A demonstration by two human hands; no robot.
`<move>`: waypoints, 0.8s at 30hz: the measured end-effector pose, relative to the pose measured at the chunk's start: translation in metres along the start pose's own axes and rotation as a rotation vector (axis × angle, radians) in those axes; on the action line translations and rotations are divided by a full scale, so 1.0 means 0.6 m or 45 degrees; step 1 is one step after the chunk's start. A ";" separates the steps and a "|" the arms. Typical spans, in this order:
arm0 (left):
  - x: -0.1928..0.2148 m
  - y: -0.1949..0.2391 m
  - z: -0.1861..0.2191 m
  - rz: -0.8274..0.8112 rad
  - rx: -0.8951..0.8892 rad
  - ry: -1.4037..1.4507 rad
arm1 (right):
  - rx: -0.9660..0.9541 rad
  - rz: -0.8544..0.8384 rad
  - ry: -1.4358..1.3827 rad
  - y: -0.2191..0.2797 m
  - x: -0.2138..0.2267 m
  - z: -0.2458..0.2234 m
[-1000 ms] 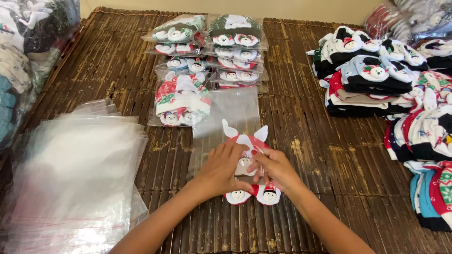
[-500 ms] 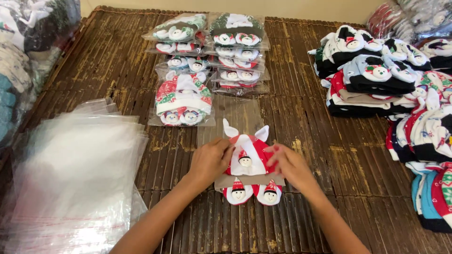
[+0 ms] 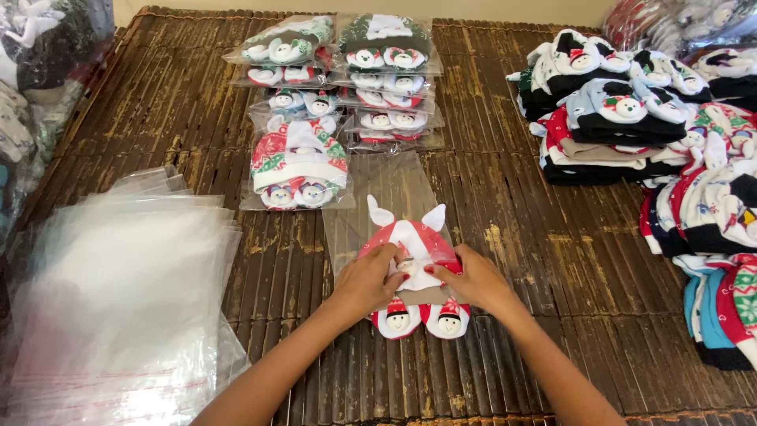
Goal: Packaging small textile items like socks and hats into plastic bags and stacking them
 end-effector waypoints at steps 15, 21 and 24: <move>0.016 0.008 -0.003 -0.012 0.021 0.105 | 0.142 -0.172 -0.679 -0.108 -0.045 0.040; -0.027 -0.017 -0.053 0.054 0.006 0.364 | 0.152 -0.135 -0.963 -0.070 -0.046 0.014; 0.017 -0.007 -0.015 0.195 0.073 0.432 | 0.101 -0.190 -1.029 -0.041 -0.031 -0.013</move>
Point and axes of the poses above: each hand's wrist, its own y-axis away from the middle knuckle, its own x-axis out of the back of the hand, z = x × y, the point moved 1 cm from there along -y, towards the middle knuckle, and after that the axes turned 13 degrees about -y, right-handed, at the moved point
